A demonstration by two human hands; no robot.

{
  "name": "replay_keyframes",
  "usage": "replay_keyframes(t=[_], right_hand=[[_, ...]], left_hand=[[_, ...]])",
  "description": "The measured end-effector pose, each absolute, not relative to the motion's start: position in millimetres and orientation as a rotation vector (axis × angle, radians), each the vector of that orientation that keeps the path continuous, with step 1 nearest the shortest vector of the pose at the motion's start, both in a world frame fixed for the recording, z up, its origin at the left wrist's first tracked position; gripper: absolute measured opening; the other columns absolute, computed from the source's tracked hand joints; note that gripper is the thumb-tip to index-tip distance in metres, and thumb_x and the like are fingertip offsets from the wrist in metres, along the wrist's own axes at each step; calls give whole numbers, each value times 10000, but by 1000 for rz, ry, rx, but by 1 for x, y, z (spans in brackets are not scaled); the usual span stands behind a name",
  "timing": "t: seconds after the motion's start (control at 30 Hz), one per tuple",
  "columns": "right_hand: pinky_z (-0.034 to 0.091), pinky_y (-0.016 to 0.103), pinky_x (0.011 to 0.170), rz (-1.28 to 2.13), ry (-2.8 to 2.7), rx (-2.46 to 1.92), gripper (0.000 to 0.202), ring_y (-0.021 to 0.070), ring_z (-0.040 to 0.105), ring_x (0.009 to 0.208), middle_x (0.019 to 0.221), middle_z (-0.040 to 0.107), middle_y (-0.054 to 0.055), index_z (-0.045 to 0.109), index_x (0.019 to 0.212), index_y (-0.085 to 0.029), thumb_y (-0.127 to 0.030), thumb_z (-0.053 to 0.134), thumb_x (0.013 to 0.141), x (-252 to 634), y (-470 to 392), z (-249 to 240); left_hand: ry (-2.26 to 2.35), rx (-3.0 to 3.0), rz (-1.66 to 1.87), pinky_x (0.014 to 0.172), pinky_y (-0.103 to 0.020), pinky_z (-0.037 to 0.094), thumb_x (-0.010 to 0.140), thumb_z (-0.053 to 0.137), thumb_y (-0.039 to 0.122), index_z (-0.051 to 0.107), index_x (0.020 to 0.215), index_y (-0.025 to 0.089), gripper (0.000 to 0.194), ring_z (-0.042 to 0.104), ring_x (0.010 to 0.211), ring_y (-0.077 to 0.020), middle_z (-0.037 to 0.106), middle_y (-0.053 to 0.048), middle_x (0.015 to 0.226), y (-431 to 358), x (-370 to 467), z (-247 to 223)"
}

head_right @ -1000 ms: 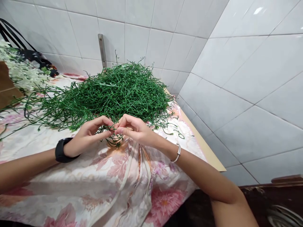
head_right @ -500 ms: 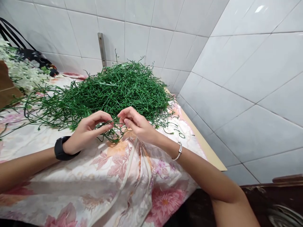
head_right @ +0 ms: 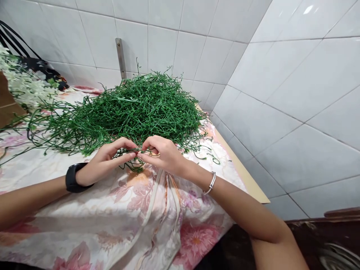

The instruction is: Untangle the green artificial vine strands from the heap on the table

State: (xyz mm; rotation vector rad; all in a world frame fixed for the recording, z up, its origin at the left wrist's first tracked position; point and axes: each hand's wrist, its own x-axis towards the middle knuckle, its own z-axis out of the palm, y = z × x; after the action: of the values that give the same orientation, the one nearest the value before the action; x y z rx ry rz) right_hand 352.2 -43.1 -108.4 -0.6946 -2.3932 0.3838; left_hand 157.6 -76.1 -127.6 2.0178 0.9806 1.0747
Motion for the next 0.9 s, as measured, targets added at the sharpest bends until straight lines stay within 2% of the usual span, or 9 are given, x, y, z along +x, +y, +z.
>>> replay_keyframes(t=[0.2,0.33,0.53,0.73,0.8,0.9], right_hand=[[399,298,684,-41,-2434,-481,106,148,482,756,781,562,66,531,844,-131,-210,460,850,350,-42,-113],[410,321,704,-51,-2515,-467,147,168,497,783,829,584,92,529,896,-136,-174,388,880,348,-46,-114],[418,272,651,297,-2404,-506,168,131,510,721,776,554,49,511,918,-160,-159,345,897,349,-48,-119],[378,262,630,388,-2383,-551,170,111,443,663,745,483,26,467,942,-163,-111,318,878,347,-51,-123],[362,252,598,606,-2305,-596,139,101,416,619,710,454,1,416,994,-181,-149,339,882,346,-54,-121],[322,226,535,1216,-2042,-615,199,85,364,548,615,359,-51,334,1059,-217,-198,393,869,346,-54,-114]], left_hand=[[972,2017,1066,733,-249,378,828,520,326,533,904,172,172,496,815,-131,538,-9,855,-76,159,-124],[974,1991,1048,638,-220,365,841,490,340,522,840,168,175,476,704,-108,519,13,756,-75,160,-123],[943,1922,1001,508,-197,315,856,456,339,538,859,175,184,429,583,-87,492,23,679,-78,160,-123],[941,1860,1010,476,-197,287,848,465,341,565,809,166,206,397,535,-81,468,31,592,-80,159,-119],[966,1903,1012,479,-201,284,851,457,340,579,791,162,224,392,535,-82,467,27,595,-80,159,-118],[960,1976,985,483,-201,284,861,436,334,594,775,166,246,383,517,-79,460,31,574,-77,157,-120]])
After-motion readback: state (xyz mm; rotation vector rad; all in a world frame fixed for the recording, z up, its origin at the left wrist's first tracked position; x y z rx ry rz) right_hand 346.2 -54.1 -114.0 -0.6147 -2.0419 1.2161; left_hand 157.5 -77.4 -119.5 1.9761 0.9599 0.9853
